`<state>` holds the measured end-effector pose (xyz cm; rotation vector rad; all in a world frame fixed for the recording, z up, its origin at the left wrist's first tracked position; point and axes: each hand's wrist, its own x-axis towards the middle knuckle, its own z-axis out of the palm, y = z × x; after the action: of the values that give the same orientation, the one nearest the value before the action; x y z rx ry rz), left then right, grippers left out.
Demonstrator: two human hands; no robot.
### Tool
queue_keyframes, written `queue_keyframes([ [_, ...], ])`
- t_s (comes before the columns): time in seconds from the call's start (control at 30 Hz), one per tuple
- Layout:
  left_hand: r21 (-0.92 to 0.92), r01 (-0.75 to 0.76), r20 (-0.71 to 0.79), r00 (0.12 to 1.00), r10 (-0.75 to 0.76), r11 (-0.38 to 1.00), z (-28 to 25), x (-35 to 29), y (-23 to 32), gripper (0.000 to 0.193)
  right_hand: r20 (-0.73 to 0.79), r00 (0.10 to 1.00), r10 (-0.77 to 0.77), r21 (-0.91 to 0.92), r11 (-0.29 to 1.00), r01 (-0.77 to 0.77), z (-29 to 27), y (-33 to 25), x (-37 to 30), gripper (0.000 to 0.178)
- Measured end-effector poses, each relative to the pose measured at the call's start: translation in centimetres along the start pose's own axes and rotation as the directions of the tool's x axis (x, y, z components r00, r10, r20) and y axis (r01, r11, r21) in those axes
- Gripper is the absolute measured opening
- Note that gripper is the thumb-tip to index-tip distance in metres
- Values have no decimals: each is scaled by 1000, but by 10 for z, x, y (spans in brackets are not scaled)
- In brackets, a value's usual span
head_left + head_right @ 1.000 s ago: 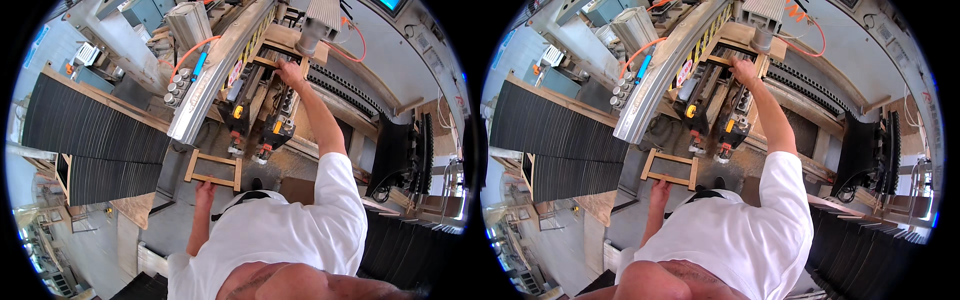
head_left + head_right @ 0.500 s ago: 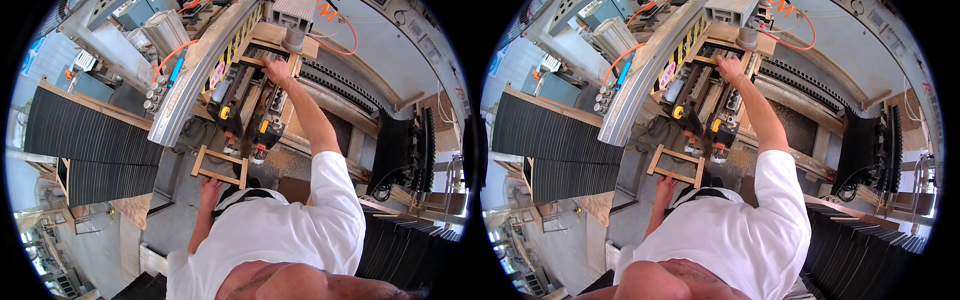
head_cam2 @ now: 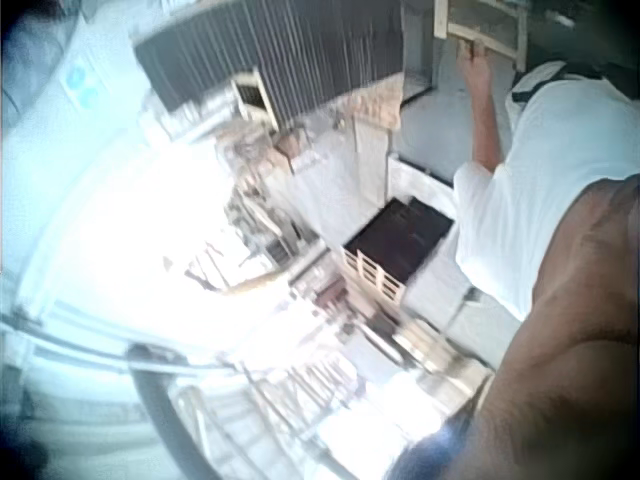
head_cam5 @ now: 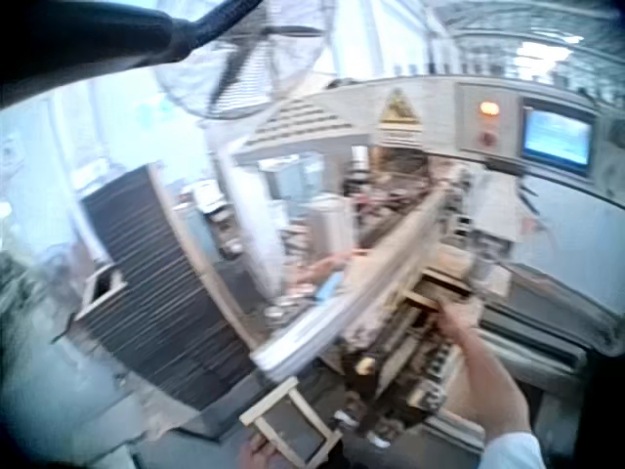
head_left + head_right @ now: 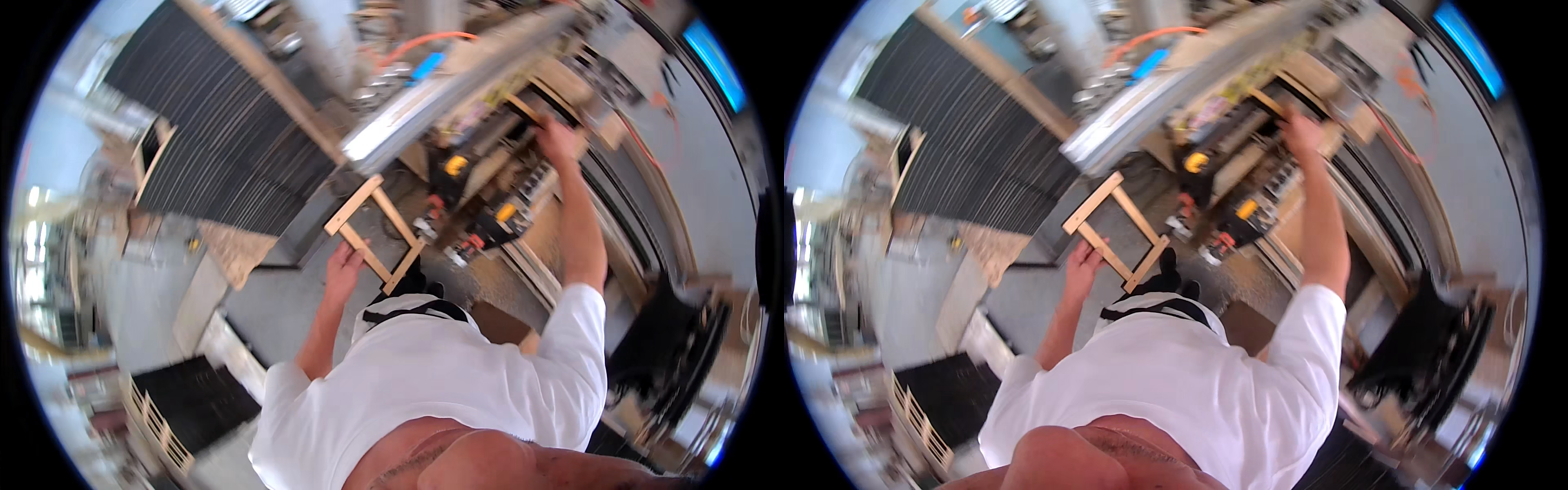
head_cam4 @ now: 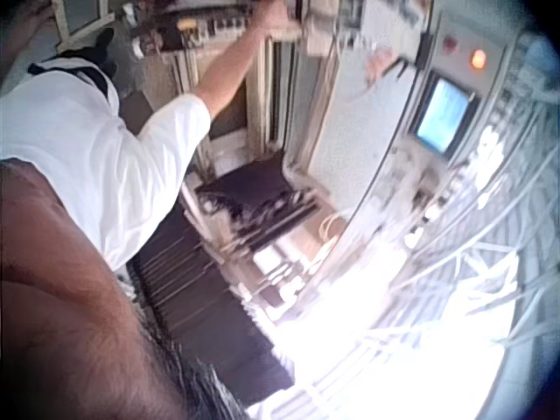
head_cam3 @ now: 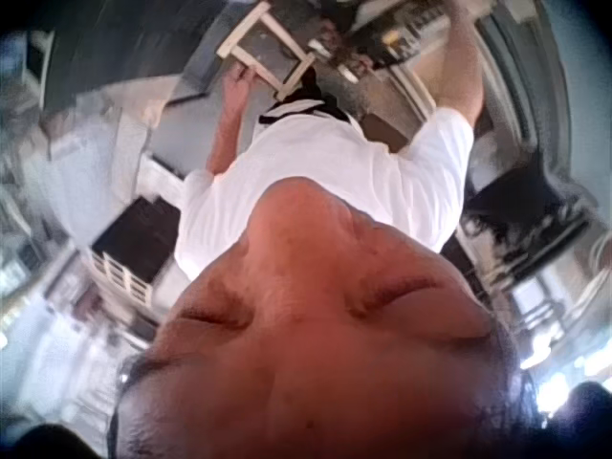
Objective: The person repeatedly picks up a small wooden frame, places it into a machine jig, and then removes it to place it on a stack. This cycle is performed multiple times throughout the clip.
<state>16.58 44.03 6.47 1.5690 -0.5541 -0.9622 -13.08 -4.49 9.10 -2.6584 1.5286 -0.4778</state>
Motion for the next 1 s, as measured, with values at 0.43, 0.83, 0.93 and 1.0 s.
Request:
queue_keyframes([
  [0.43, -39, -640, -433, 703, 565, 767, -265, -71, 251, 38, -120, 991, 67, -30, 997, -71, 1, -18, 0, 28],
  [0.83, -65, -300, -382, 889, 254, 952, -481, 143, 310, 32, -269, 936, 227, 583, 812, -29, -32, -215, -115, 20],
  [0.93, 339, -195, -451, 825, 341, 920, -477, 157, 317, 39, -163, 934, 319, 629, 763, -151, -33, -243, -156, 17],
  [1.0, 742, -96, -433, 686, 585, 663, -447, 135, 336, 40, -162, 917, 364, 614, 765, -195, -26, -233, -180, 17],
])
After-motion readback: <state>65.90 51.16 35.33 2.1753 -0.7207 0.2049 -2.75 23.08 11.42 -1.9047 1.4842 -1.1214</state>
